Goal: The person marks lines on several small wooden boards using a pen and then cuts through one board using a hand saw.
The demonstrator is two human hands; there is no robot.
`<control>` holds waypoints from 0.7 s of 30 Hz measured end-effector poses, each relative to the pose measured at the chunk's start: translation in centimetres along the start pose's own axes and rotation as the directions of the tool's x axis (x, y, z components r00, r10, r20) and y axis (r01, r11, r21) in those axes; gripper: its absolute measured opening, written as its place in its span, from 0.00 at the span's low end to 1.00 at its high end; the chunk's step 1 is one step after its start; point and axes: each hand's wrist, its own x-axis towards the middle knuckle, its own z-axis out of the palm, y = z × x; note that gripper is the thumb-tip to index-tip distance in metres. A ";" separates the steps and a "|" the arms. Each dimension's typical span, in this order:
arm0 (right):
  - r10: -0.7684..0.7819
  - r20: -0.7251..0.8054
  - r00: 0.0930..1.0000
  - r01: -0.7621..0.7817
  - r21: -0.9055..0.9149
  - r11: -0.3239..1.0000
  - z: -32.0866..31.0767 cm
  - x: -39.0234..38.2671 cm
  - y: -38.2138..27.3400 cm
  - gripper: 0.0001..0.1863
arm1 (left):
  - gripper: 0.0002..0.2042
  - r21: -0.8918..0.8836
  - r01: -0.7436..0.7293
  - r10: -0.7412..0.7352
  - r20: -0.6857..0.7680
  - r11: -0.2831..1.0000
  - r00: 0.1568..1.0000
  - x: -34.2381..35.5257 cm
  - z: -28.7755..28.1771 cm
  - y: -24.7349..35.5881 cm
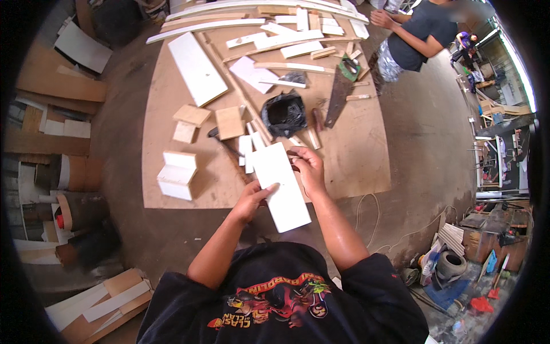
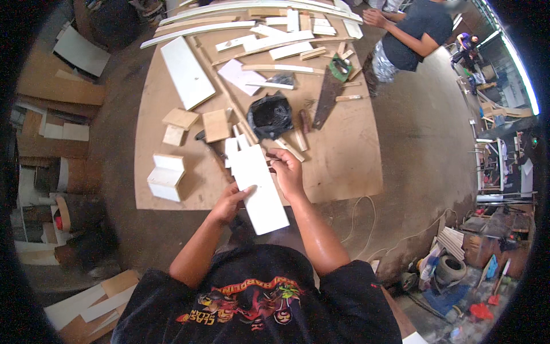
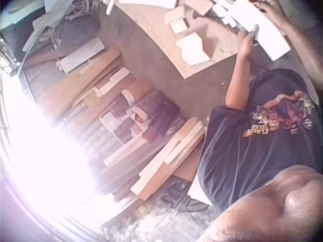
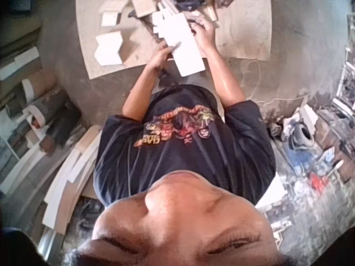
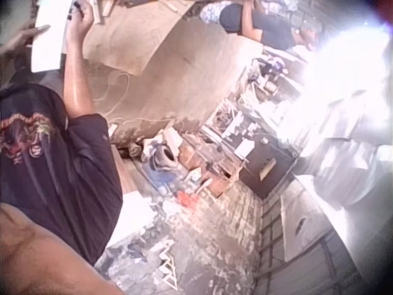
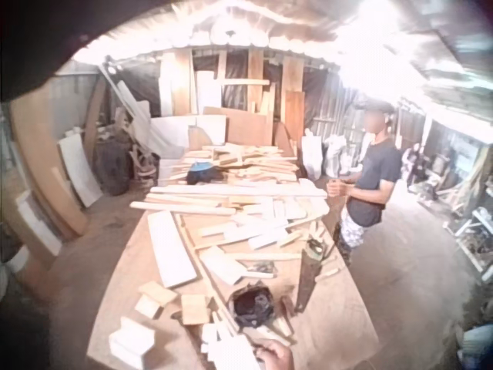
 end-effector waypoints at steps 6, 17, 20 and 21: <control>-0.046 -0.048 0.998 0.030 -0.298 0.954 -11.9 9.7 -1.1 0.11 | 0.16 -0.151 -0.013 -0.009 -0.148 0.988 0.989 8.5 4.3 -0.7; 0.030 -0.055 0.998 -0.039 -0.173 0.984 -22.7 21.9 0.5 0.14 | 0.17 -0.103 -0.174 0.145 -0.244 0.979 0.959 30.2 16.0 1.1; -0.131 -0.011 0.991 0.113 -0.428 0.897 -25.6 26.8 0.0 0.14 | 0.17 -0.022 -0.199 0.185 -0.282 0.980 0.941 34.0 17.1 1.5; -0.126 -0.012 0.992 0.090 -0.637 0.766 -26.5 28.4 -1.2 0.16 | 0.17 0.003 -0.209 0.200 -0.304 0.978 0.932 35.2 17.1 1.6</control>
